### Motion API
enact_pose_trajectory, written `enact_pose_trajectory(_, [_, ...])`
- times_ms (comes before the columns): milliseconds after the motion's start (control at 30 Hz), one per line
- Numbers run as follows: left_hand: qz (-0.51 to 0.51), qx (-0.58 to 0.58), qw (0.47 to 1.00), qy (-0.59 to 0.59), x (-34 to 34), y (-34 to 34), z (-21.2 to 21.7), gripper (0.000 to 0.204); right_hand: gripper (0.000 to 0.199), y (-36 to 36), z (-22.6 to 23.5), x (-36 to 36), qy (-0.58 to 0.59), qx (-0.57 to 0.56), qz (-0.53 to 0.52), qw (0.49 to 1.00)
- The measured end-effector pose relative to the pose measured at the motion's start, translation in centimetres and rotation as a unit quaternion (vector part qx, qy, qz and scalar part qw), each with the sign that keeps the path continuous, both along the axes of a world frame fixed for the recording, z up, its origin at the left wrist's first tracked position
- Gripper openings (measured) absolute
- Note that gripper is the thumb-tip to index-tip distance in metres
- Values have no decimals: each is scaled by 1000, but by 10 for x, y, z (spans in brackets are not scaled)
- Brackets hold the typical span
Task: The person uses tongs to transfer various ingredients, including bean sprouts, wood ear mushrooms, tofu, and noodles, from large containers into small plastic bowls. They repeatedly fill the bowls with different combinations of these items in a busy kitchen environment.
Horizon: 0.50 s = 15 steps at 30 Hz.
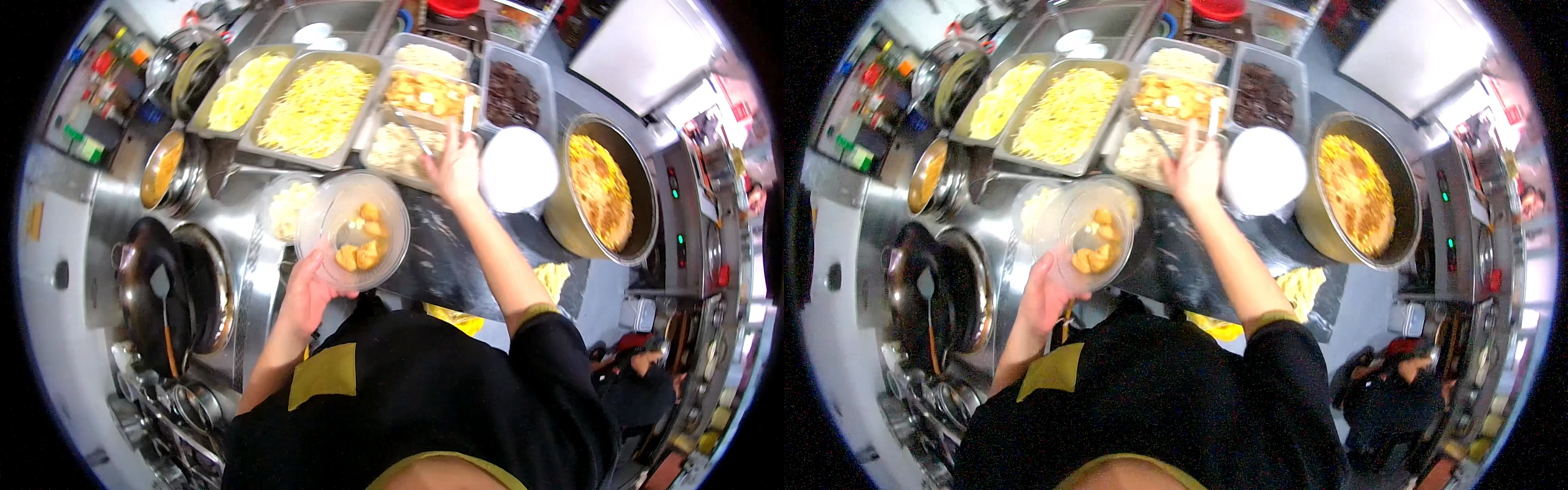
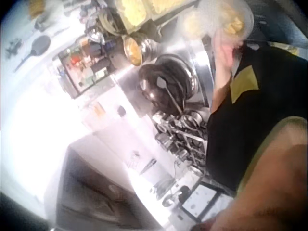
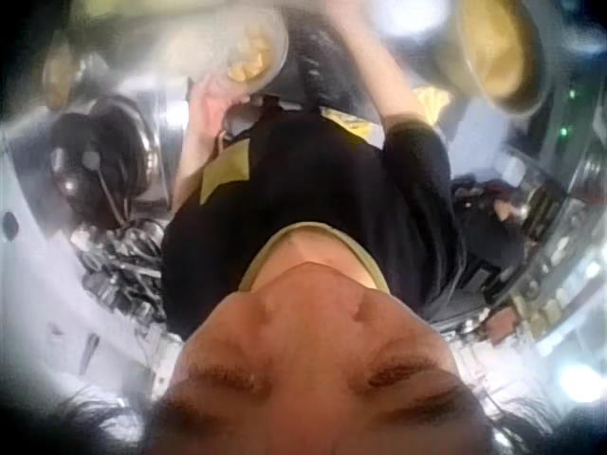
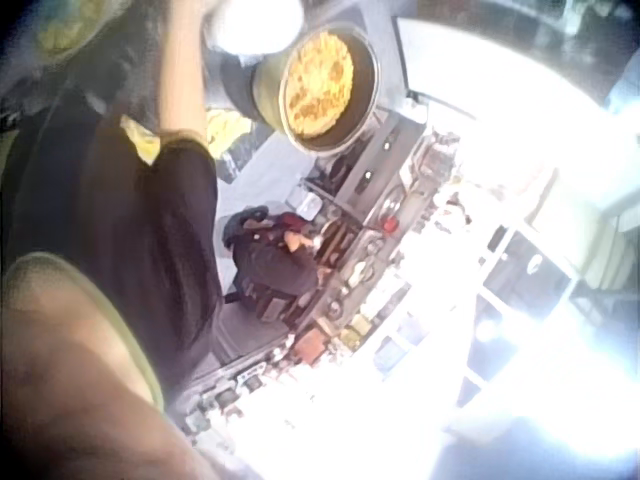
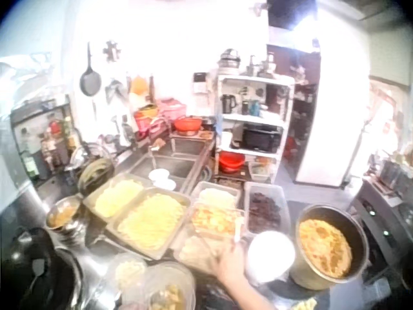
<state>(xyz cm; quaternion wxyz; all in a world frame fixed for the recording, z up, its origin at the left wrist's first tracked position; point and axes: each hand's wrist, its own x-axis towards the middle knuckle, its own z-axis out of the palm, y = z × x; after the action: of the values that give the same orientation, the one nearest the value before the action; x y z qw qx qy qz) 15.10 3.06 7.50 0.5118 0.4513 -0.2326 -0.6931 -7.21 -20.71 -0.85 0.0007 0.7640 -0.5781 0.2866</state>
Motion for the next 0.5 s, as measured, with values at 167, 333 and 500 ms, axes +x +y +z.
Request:
enact_pose_trajectory(167, [113,-43,993,10,58,-16,2,56,125,-40,-7,41,66,157,-197,965])
enact_pose_trajectory(333, [159,-66,985,-34,112,-30,3,59,122,-41,-21,46,22,92,-183,978])
enact_pose_trajectory(500, [72,-75,993,-50,138,-58,5,49,92,-46,-1,20,-85,-85,-73,990])
